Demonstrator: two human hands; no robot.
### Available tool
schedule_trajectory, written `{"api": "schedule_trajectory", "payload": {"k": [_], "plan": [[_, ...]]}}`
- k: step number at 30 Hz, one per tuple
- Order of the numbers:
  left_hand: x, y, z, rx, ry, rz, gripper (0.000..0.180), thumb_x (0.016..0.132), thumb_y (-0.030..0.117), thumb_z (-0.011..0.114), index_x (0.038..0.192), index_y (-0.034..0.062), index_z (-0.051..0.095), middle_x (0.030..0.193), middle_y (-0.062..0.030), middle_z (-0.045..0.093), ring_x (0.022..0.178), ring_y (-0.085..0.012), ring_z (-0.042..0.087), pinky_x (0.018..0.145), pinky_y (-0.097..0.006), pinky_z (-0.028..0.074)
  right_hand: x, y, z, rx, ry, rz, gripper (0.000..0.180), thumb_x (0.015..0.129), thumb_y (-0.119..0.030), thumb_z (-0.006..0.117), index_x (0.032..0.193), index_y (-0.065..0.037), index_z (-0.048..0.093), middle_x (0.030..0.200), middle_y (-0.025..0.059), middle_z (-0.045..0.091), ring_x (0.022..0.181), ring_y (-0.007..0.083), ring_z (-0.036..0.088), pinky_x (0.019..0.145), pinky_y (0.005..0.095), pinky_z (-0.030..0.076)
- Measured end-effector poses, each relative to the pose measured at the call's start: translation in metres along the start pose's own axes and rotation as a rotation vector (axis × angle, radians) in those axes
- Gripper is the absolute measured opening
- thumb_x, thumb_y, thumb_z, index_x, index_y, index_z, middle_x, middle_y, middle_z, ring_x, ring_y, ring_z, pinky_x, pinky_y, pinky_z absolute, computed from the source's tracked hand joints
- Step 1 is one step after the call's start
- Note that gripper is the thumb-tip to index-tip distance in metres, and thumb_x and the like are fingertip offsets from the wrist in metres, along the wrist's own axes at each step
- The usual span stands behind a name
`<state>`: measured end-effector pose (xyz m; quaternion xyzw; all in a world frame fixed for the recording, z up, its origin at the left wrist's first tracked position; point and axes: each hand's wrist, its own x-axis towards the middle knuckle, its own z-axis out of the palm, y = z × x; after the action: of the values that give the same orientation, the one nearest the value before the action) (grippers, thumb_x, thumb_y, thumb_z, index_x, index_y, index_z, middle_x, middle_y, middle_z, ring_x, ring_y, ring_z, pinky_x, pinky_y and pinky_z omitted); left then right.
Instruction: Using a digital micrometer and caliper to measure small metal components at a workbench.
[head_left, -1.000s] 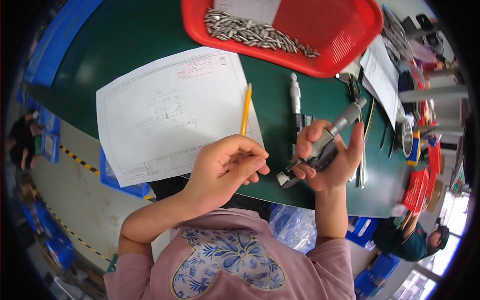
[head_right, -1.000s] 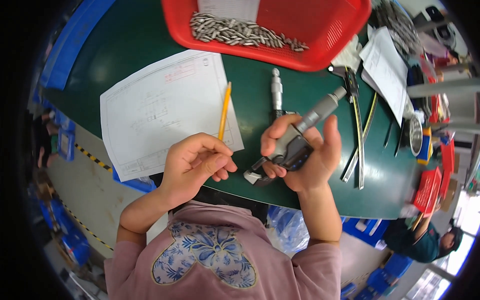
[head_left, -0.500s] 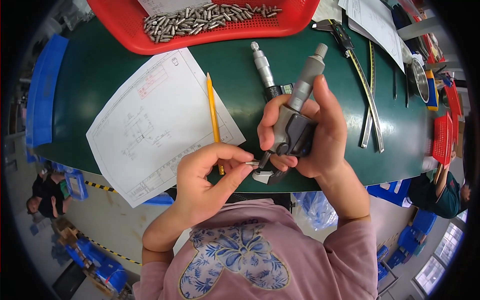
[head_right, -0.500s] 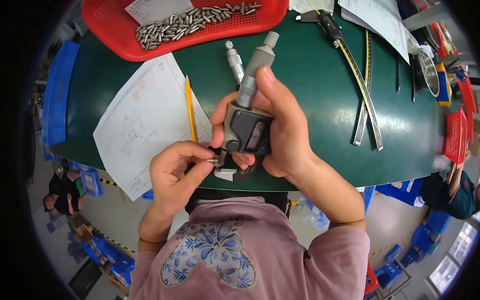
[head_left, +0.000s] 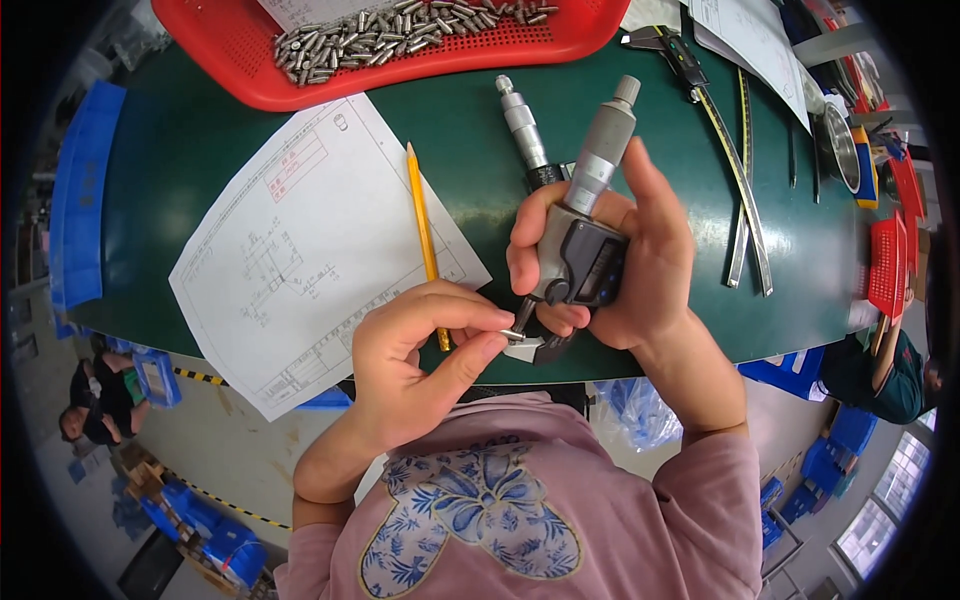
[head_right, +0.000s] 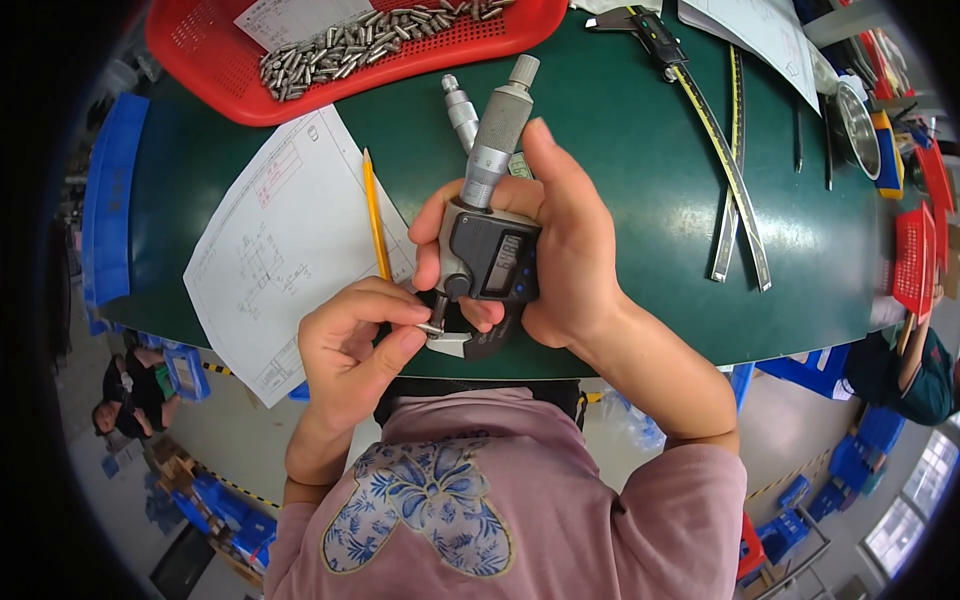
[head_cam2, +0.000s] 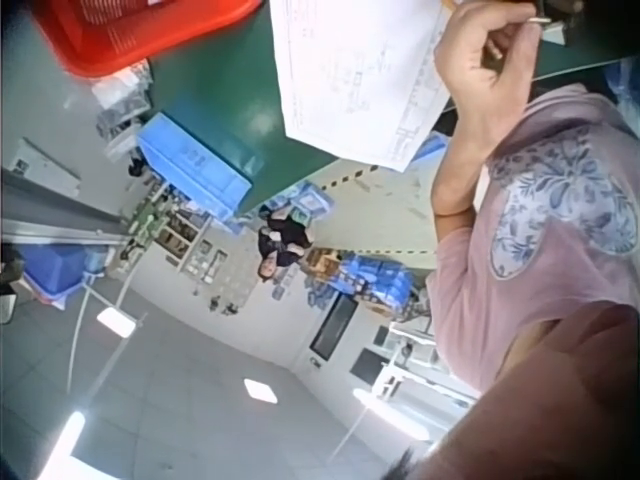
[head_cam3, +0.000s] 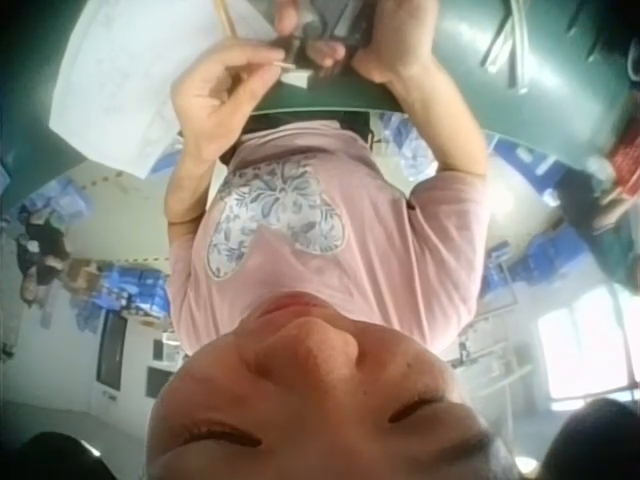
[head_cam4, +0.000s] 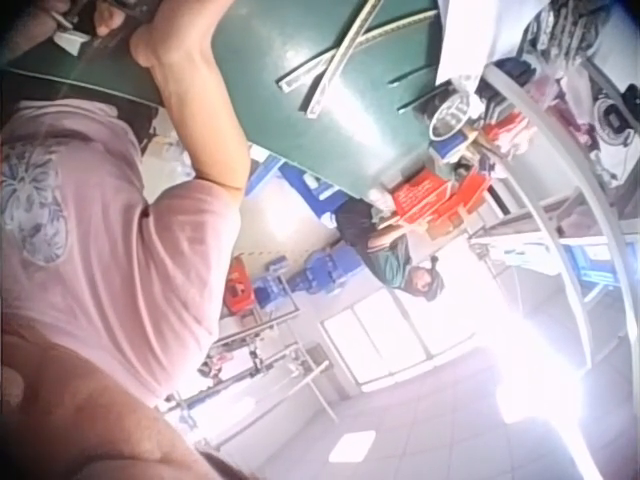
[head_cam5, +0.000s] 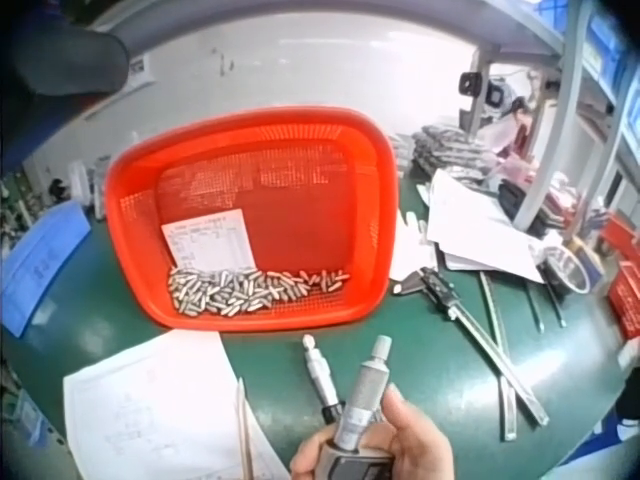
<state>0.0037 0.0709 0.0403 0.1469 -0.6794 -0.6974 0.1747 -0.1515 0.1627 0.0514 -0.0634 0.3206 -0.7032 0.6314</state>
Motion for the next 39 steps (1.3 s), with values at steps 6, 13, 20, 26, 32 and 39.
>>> {"api": "schedule_trajectory", "payload": {"k": [6, 13, 20, 26, 32, 39], "plan": [[0.0027, 0.0006, 0.0009, 0.018, -0.003, 0.016, 0.016, 0.070, -0.006, 0.060, 0.085, 0.0004, 0.060, 0.078, -0.0070, 0.057, 0.065, -0.0103, 0.050, 0.057, -0.020, 0.039, -0.0004, -0.0015, -0.0010, -0.059, 0.012, -0.017, 0.073, 0.081, -0.060, 0.016, 0.082, 0.005, 0.051, 0.068, 0.0185, 0.055, 0.034, 0.0155, 0.039, 0.032, 0.0242, 0.036], [0.0049, 0.0009, 0.0005, -0.007, -0.019, 0.008, 0.016, 0.070, -0.006, 0.059, 0.085, -0.0009, 0.060, 0.079, -0.0076, 0.056, 0.067, -0.0104, 0.050, 0.059, -0.020, 0.039, 0.0002, -0.0035, -0.0015, -0.006, 0.011, 0.008, 0.074, 0.080, -0.061, 0.017, 0.084, 0.005, 0.051, 0.068, 0.0183, 0.055, 0.035, 0.0155, 0.040, 0.032, 0.0235, 0.035], [0.0064, 0.0003, 0.0019, -0.042, -0.028, -0.004, 0.016, 0.070, -0.007, 0.058, 0.085, -0.0019, 0.059, 0.081, -0.0083, 0.056, 0.068, -0.0105, 0.049, 0.060, -0.020, 0.038, -0.0016, -0.0053, -0.0018, 0.013, 0.029, 0.033, 0.074, 0.077, -0.064, 0.022, 0.082, 0.003, 0.053, 0.067, 0.0151, 0.056, 0.038, 0.0148, 0.043, 0.034, 0.0225, 0.034], [0.0050, 0.0001, -0.0007, -0.063, -0.035, -0.048, 0.018, 0.071, -0.007, 0.058, 0.089, -0.0032, 0.057, 0.084, -0.0079, 0.055, 0.069, -0.0095, 0.049, 0.061, -0.020, 0.038, -0.0013, -0.0027, -0.0004, -0.004, 0.083, 0.022, 0.070, 0.078, -0.062, 0.024, 0.079, 0.001, 0.055, 0.065, 0.0110, 0.057, 0.041, 0.0136, 0.045, 0.037, 0.0222, 0.034], [0.0041, 0.0022, 0.0019, -0.179, -0.004, -0.170, 0.018, 0.074, -0.003, 0.057, 0.091, -0.0035, 0.053, 0.085, -0.0068, 0.053, 0.070, -0.0074, 0.049, 0.062, -0.020, 0.038, -0.0003, -0.0010, -0.0018, -0.046, 0.042, 0.000, 0.074, 0.077, -0.065, 0.022, 0.085, 0.002, 0.053, 0.069, 0.0158, 0.056, 0.042, 0.0155, 0.045, 0.035, 0.0220, 0.035], [0.0063, 0.0045, 0.0009, -0.169, -0.031, -0.142, 0.014, 0.075, -0.004, 0.056, 0.088, -0.0035, 0.053, 0.085, -0.0072, 0.053, 0.071, -0.0077, 0.050, 0.062, -0.019, 0.039, -0.0017, 0.0004, -0.0023, -0.061, 0.023, -0.057, 0.072, 0.082, -0.060, 0.018, 0.086, 0.002, 0.053, 0.070, 0.0156, 0.056, 0.039, 0.0145, 0.043, 0.035, 0.0223, 0.036]]}}
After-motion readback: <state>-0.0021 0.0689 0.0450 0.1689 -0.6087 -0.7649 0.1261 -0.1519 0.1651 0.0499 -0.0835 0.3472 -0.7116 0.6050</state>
